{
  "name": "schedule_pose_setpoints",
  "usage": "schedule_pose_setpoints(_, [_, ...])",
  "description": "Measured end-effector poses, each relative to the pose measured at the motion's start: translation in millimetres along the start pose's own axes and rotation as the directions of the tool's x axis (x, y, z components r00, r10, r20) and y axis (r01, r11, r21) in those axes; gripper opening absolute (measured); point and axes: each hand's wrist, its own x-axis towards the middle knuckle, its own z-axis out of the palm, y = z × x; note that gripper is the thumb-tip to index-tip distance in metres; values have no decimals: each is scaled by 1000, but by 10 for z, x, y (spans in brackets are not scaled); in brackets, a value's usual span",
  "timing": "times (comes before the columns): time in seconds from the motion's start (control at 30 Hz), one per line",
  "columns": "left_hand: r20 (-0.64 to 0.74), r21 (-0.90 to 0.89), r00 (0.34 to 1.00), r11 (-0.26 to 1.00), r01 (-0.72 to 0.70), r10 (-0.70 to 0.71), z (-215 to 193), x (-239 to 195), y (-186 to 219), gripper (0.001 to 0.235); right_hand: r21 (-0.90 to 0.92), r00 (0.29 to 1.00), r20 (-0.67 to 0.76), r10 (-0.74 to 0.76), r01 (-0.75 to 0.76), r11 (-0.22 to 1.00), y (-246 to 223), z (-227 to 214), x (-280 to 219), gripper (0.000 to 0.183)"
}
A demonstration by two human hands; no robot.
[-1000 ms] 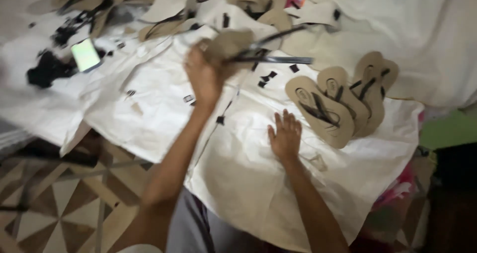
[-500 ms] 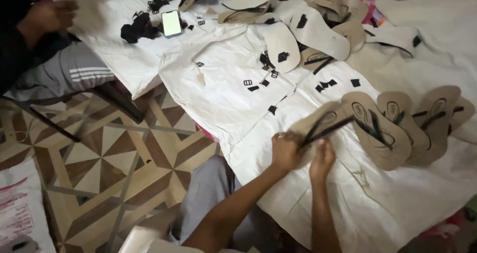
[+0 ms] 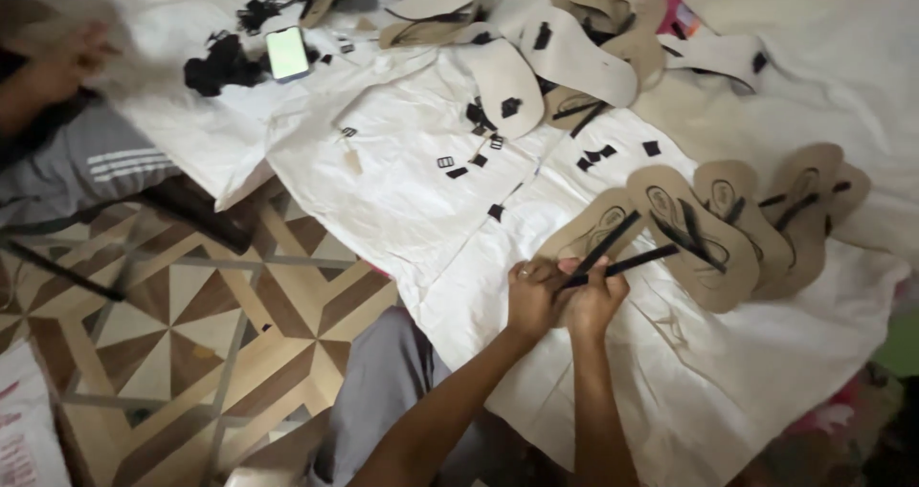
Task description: The person assembles thong straps into flip-flop sandal soles.
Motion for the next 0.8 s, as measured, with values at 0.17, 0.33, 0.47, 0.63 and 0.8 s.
schedule_pose_setpoints(0.17, [-47, 49, 997, 997, -56, 58, 10, 9, 18, 30, 107, 993, -83, 89, -80, 991, 131, -48, 22, 35])
schedule_pose_setpoints(0.33, [188, 0, 974, 991, 131, -129, -62, 27, 30, 26, 418, 995, -37, -90, 97, 903, -37, -82, 94, 17])
schedule_pose_setpoints(0.47, [151, -391, 954, 871, 298, -259, -90, -227, -173, 26, 140, 966, -235, -107, 143, 980, -132, -295, 232, 16])
schedule_pose_setpoints(0.63, [171, -553, 874, 690, 467, -454, -5, -201, -653, 56, 216, 922, -306, 235, -173, 961, -203, -555, 233, 27])
schedule_pose_setpoints(0.8, [600, -457, 610, 404, 792, -517, 132, 610, -780, 63, 233, 933, 78, 352, -361, 903, -76, -708, 240, 36])
